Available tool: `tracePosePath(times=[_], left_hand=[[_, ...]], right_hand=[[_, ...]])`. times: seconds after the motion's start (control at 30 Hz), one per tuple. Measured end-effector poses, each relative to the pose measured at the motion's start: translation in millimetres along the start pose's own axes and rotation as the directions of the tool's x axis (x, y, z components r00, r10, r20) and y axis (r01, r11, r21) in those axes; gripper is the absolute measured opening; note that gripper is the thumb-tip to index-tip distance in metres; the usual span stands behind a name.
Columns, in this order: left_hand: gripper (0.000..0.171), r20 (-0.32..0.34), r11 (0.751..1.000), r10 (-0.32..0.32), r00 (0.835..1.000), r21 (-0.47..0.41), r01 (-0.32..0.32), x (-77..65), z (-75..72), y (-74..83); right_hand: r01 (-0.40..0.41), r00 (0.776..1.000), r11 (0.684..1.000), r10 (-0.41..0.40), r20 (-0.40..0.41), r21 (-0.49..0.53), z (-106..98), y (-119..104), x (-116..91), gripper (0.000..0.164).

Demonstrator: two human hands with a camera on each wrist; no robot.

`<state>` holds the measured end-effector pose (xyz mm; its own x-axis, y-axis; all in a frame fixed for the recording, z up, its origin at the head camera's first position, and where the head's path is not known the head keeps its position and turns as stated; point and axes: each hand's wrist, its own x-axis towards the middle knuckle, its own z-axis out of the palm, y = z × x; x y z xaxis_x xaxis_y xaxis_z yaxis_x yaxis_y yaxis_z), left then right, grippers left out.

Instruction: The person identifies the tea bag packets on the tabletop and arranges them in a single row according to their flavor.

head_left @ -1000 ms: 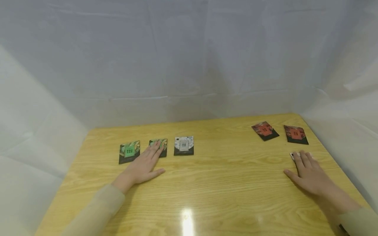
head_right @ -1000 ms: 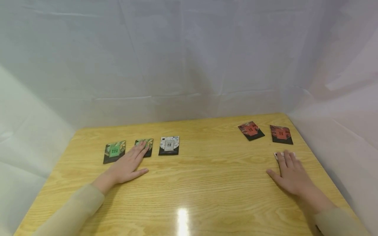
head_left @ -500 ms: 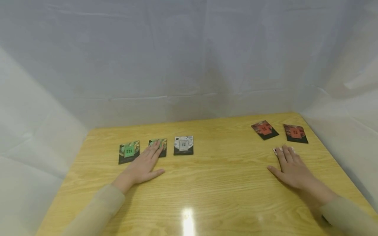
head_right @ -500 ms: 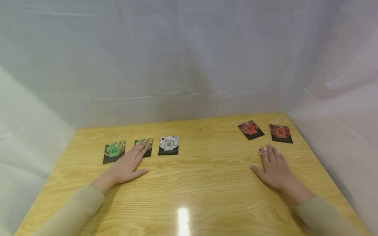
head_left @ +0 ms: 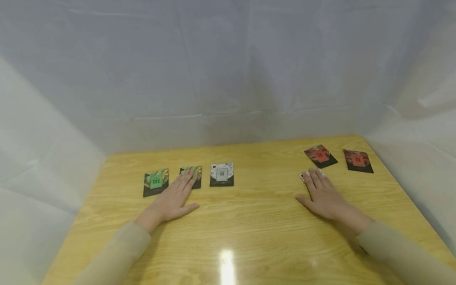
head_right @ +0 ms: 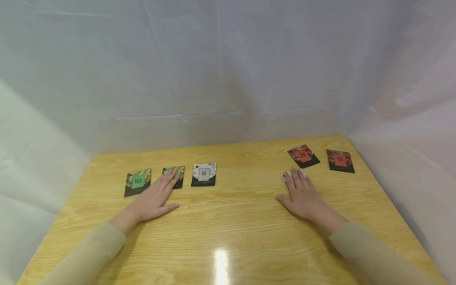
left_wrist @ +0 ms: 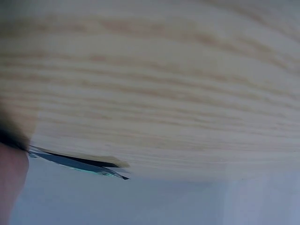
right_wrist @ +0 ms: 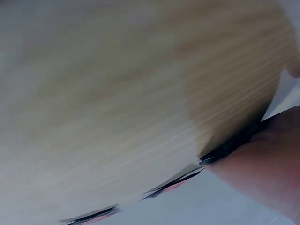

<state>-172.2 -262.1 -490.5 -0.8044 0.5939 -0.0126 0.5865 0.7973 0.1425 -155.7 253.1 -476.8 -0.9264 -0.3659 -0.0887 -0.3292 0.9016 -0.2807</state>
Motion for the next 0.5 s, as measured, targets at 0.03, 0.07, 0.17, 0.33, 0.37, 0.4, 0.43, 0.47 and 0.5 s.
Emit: tracePosePath(times=[0.03,0.07,0.17,0.33,0.37,0.4,0.43,0.47,0.5], left_hand=[[0.095,-0.003,1.000,0.000,1.000,-0.001,0.000,0.3,-0.2,-0.1],[0.095,-0.004,1.000,0.000,1.000,-0.003,0.000,0.5,-0.4,-0.3],[0.095,0.010,1.000,-0.008,1.000,-0.011,0.008,0.7,-1.5,-0.3],[0.095,0.029,1.000,-0.016,0.999,-0.006,0.016,0.5,-2.2,0.4],[0.095,0.028,1.000,-0.016,0.999,-0.005,0.016,0.6,-2.2,0.6],[0.095,0.029,1.000,-0.015,0.999,-0.008,0.016,0.6,-2.3,0.9],[0.095,0.030,1.000,-0.015,0.999,-0.010,0.016,0.7,-2.5,1.4],[0.095,0.030,1.000,-0.015,0.999,-0.014,0.016,0.8,-2.7,1.8],[0.095,0.030,1.000,-0.015,0.999,-0.014,0.016,1.0,-2.8,2.2]], right_hand=[[0.012,1.000,1.000,-0.012,-0.004,0.003,1,-3,3,0.088],[0.028,1.000,1.000,-0.027,-0.008,0.010,3,-7,7,0.088],[0.063,0.998,0.998,-0.062,-0.012,0.015,6,-20,17,0.089],[0.088,0.996,0.996,-0.088,0.010,0.005,11,-43,36,0.089],[0.087,0.996,0.996,-0.087,0.015,-0.002,12,-47,39,0.089],[0.087,0.996,0.996,-0.087,0.021,-0.007,13,-52,44,0.088],[0.086,0.996,0.996,-0.086,0.028,-0.015,13,-56,47,0.088],[0.086,0.996,0.996,-0.085,0.034,-0.026,15,-59,51,0.088],[0.085,0.996,0.996,-0.084,0.040,-0.030,16,-64,55,0.088]])
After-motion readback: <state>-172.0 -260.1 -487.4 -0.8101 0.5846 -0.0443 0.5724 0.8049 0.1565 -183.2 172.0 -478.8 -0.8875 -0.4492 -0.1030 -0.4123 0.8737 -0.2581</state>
